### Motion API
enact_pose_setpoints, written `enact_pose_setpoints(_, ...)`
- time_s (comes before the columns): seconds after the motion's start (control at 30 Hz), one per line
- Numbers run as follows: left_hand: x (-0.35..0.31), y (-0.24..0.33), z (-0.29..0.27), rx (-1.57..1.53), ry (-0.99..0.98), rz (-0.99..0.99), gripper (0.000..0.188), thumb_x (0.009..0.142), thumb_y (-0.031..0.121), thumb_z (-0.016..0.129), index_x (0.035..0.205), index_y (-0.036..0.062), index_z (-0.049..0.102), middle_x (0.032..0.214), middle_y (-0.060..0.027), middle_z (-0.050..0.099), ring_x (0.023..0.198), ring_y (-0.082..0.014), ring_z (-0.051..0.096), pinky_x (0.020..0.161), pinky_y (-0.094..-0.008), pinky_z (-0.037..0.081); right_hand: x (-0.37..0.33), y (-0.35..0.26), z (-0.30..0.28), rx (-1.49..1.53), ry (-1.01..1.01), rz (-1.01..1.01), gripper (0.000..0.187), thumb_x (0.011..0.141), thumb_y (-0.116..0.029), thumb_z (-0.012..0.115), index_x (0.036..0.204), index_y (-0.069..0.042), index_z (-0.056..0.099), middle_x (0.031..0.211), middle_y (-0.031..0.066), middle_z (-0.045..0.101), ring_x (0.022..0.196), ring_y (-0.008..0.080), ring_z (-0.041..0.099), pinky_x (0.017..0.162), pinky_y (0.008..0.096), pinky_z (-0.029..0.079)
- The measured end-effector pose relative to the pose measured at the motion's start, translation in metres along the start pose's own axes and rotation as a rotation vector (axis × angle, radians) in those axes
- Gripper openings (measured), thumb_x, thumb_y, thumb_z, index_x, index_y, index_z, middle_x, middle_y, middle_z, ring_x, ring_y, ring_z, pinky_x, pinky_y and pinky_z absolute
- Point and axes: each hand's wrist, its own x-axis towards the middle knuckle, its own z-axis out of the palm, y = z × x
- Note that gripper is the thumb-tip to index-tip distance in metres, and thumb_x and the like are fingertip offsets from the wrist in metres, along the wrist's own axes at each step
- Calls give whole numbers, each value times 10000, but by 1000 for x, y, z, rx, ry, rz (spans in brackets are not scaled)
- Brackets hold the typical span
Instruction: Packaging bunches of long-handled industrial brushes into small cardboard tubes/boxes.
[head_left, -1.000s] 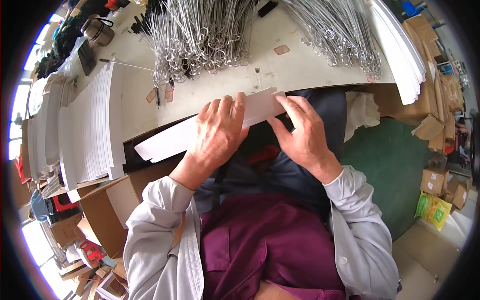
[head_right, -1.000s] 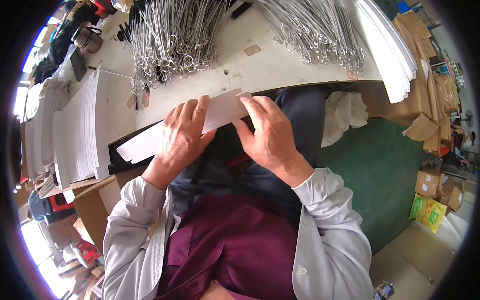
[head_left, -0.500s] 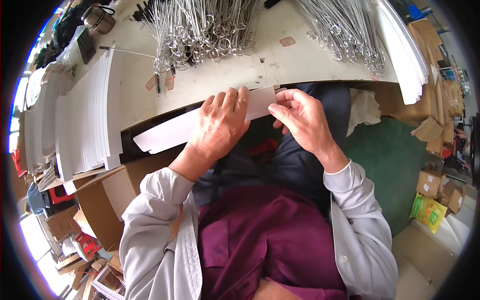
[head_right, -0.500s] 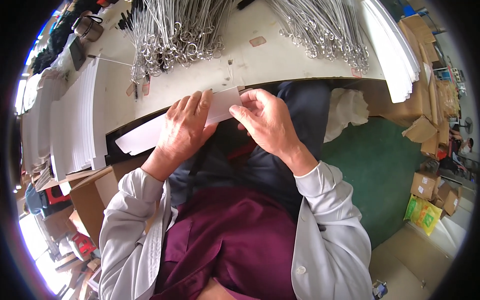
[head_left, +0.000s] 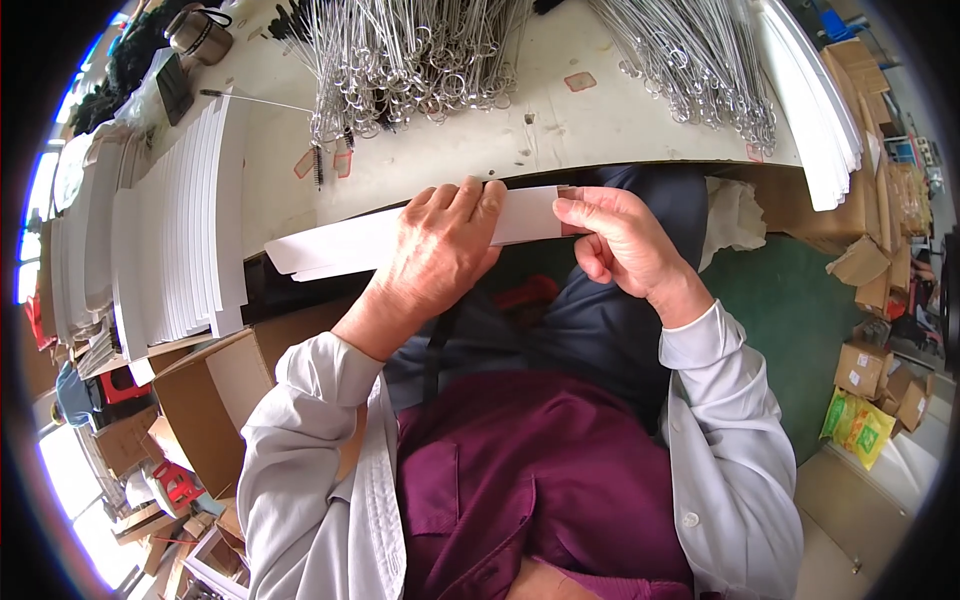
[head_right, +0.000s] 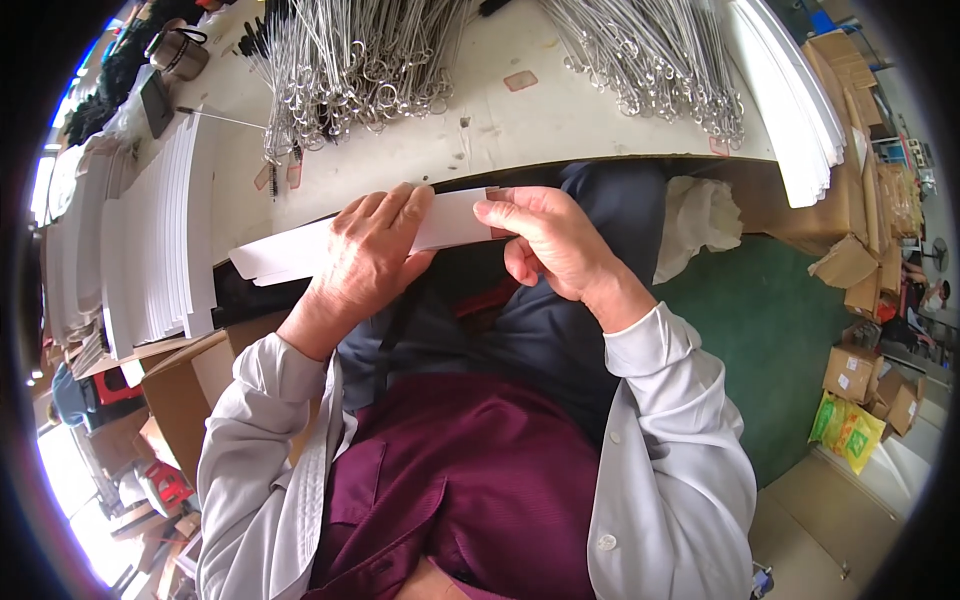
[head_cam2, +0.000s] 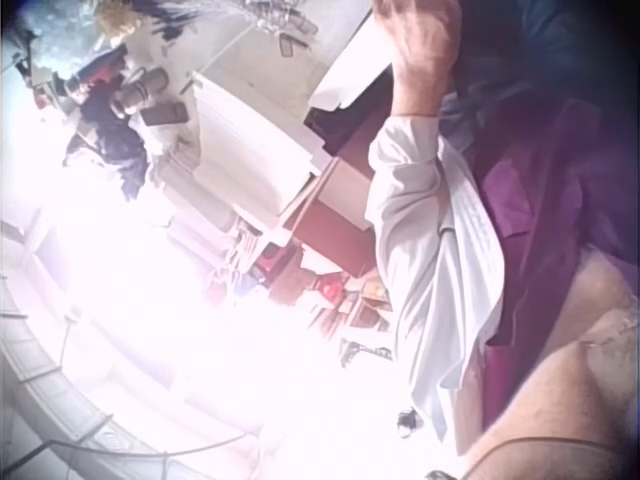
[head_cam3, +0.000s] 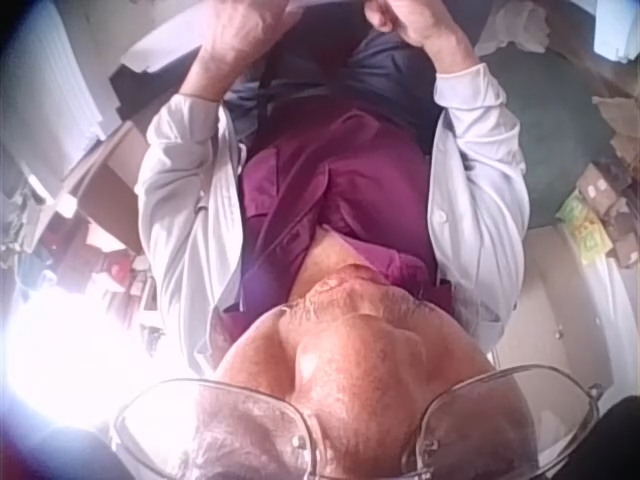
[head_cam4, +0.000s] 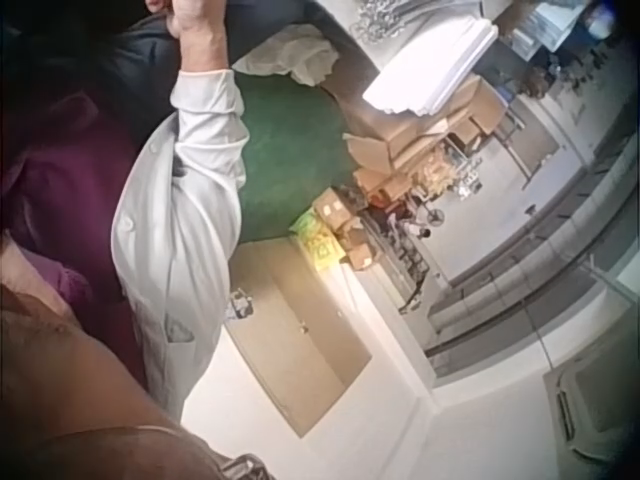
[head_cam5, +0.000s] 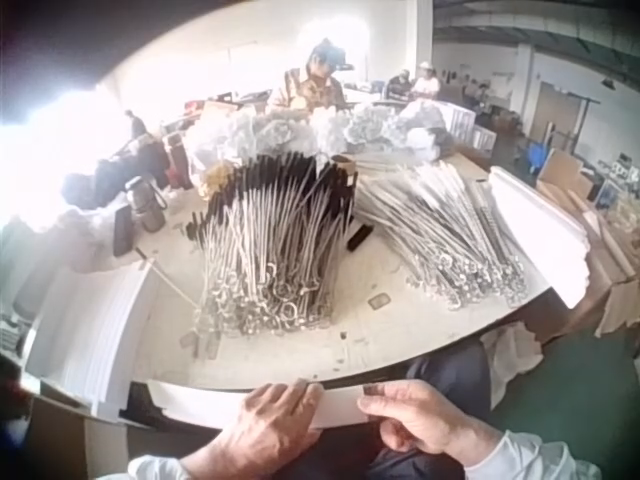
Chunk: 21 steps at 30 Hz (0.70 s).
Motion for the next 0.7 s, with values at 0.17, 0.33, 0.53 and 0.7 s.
enact_pose_setpoints(0.17, 5, 3, 0, -24, -29, -16, 660, 702, 155, 812, 1300, -10, 586, 1127, -136, 670, 969, -311, 679, 858, -421, 560, -3, 3, -2, -261, 123, -190, 334, 979, -214, 708, 1155, 66, 663, 930, 80, 660, 504, 87, 587, 441, 235, 440)
enact_pose_setpoints(0.33, 13, -1, -6, -2, 18, 8, 594, 722, 157, 792, 1252, -20, 590, 1028, -120, 655, 901, -291, 668, 802, -408, 556, -13, -15, 8, -1450, 354, -1059, 582, 788, -174, 846, 1295, -6, 617, 1214, 188, 656, 1072, 291, 666, 974, 402, 529)
enact_pose_setpoints(0.53, 24, 9, 1, -54, -38, -29, 641, 703, 185, 807, 1277, -8, 595, 1097, -125, 675, 958, -320, 677, 829, -432, 561, 12, 0, 11, -1616, 198, -976, 663, 811, -189, 802, 1360, 76, 540, 1276, 181, 632, 1206, 341, 583, 1099, 430, 443)
enact_pose_setpoints(0.7, 18, 7, -8, -137, 7, -18, 623, 754, 212, 814, 1280, -25, 580, 1143, -179, 660, 1042, -365, 663, 898, -455, 541, 11, -6, 5, -1645, 138, -1011, 641, 819, -205, 795, 1354, 57, 556, 1251, 184, 638, 1163, 336, 598, 1053, 428, 477)
